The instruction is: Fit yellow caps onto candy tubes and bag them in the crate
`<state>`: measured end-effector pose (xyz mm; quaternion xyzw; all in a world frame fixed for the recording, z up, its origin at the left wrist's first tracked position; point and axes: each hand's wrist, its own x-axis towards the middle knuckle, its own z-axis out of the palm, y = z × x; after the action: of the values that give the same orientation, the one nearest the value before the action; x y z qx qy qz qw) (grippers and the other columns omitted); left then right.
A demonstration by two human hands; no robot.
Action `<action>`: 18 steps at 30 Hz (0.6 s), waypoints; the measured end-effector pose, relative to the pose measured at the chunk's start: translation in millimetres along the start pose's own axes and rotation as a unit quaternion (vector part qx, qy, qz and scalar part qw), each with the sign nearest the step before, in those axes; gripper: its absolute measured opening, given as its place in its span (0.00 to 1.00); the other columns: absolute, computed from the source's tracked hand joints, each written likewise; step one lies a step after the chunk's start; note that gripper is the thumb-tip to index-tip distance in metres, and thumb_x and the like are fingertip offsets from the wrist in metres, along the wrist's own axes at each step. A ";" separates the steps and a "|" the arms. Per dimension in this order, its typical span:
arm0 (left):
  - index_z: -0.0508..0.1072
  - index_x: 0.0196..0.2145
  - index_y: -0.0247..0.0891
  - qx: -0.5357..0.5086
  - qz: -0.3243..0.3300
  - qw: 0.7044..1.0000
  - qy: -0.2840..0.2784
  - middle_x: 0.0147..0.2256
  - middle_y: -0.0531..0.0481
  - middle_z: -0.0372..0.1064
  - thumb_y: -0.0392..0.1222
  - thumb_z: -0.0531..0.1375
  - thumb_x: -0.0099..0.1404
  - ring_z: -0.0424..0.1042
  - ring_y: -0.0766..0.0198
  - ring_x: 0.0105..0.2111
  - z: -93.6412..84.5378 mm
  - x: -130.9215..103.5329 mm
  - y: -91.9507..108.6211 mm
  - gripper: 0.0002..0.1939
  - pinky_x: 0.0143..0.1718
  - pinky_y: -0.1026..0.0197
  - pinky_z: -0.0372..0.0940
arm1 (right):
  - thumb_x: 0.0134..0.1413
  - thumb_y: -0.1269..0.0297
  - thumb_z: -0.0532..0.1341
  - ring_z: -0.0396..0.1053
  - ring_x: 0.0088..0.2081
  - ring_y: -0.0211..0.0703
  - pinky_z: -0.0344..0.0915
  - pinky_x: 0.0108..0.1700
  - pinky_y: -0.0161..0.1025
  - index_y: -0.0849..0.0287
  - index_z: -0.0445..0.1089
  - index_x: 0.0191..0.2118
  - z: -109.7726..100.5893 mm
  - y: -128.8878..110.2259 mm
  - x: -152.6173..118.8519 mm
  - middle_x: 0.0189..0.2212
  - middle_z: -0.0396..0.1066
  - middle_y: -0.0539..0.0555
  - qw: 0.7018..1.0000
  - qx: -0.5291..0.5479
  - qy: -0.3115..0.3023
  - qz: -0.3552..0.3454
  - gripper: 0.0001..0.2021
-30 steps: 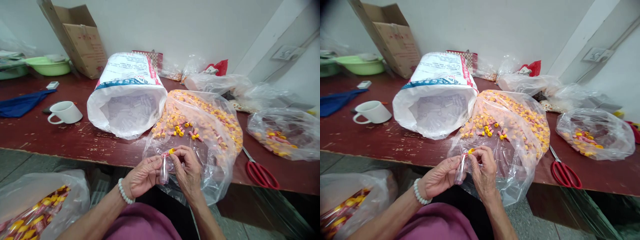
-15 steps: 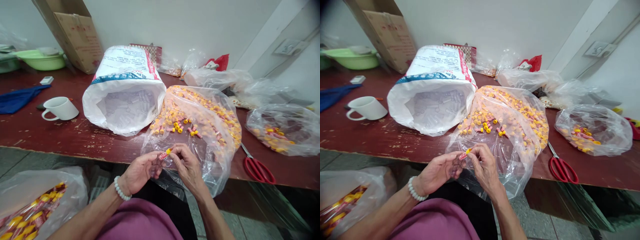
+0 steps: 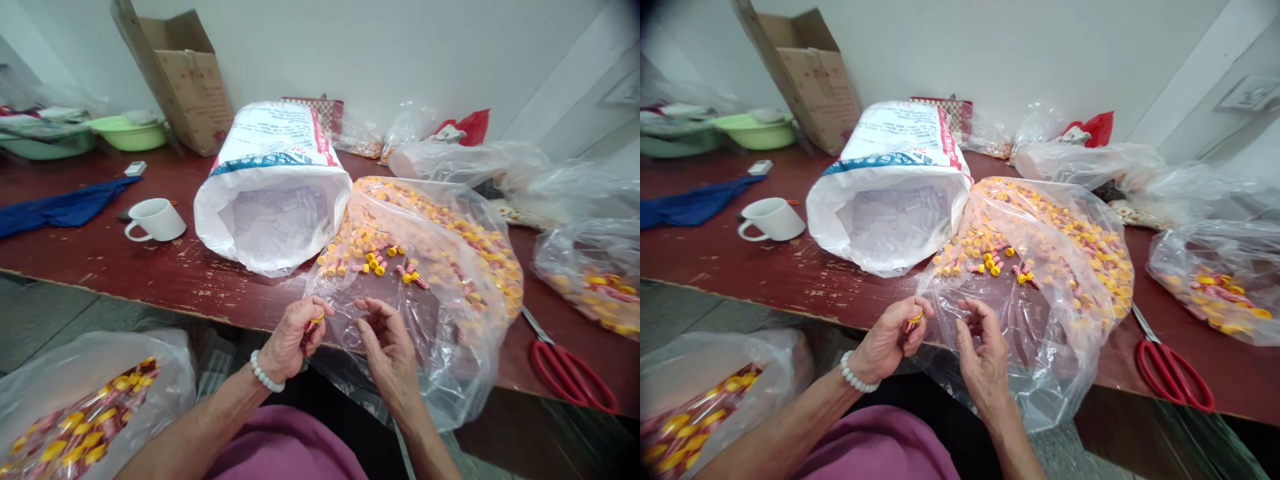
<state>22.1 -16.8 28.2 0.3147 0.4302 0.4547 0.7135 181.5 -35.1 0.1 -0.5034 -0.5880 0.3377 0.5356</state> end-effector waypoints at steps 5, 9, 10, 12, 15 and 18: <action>0.65 0.29 0.38 -0.057 0.079 0.986 0.133 0.13 0.59 0.55 0.40 0.57 0.49 0.51 0.72 0.12 -53.1 13.6 48.8 0.07 0.14 0.69 0.44 | 0.56 0.59 0.57 0.68 0.34 0.42 0.66 0.35 0.40 0.56 0.64 0.49 -30.6 30.0 29.3 0.42 0.71 0.57 0.993 -0.116 -0.001 0.021 0.16; 0.67 0.28 0.37 0.094 0.204 0.934 0.277 0.13 0.59 0.54 0.40 0.56 0.48 0.50 0.71 0.13 -99.3 43.6 86.5 0.07 0.14 0.68 0.43 | 0.54 0.63 0.54 0.69 0.40 0.50 0.64 0.43 0.47 0.61 0.67 0.46 -63.8 61.9 76.9 0.41 0.71 0.62 0.936 -0.347 0.050 -0.023 0.15; 0.68 0.29 0.36 0.174 0.229 0.912 0.294 0.14 0.58 0.56 0.40 0.56 0.49 0.52 0.71 0.14 -108.0 52.3 92.1 0.08 0.15 0.68 0.45 | 0.53 0.65 0.53 0.68 0.42 0.52 0.63 0.46 0.49 0.63 0.68 0.47 -69.2 69.2 88.9 0.42 0.71 0.64 0.914 -0.401 0.047 -0.034 0.16; 0.71 0.32 0.36 0.361 0.260 0.853 0.273 0.20 0.55 0.62 0.42 0.57 0.51 0.59 0.69 0.20 -121.7 68.7 99.3 0.10 0.20 0.67 0.52 | 0.52 0.68 0.52 0.68 0.45 0.56 0.60 0.48 0.51 0.66 0.67 0.49 -75.6 80.6 108.9 0.45 0.70 0.67 0.873 -0.486 0.033 -0.024 0.19; 0.74 0.36 0.38 0.627 0.274 0.710 0.167 0.36 0.48 0.69 0.40 0.56 0.54 0.67 0.62 0.34 -134.7 87.4 104.3 0.12 0.34 0.63 0.59 | 0.54 0.66 0.51 0.69 0.41 0.57 0.61 0.43 0.51 0.66 0.65 0.53 -76.8 89.4 124.3 0.44 0.71 0.68 0.846 -0.532 0.023 0.031 0.21; 0.75 0.34 0.40 0.753 0.255 0.601 0.084 0.41 0.47 0.69 0.33 0.53 0.54 0.66 0.58 0.38 -141.8 97.8 106.9 0.13 0.39 0.60 0.56 | 0.56 0.64 0.50 0.70 0.36 0.52 0.62 0.39 0.46 0.60 0.70 0.49 -74.0 91.8 124.2 0.40 0.72 0.64 0.854 -0.520 0.004 0.025 0.18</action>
<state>-124.8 122.9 24.7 0.7979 0.5806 0.1574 0.0395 284.4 97.1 -35.1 -0.7243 -0.6628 -0.0054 0.1896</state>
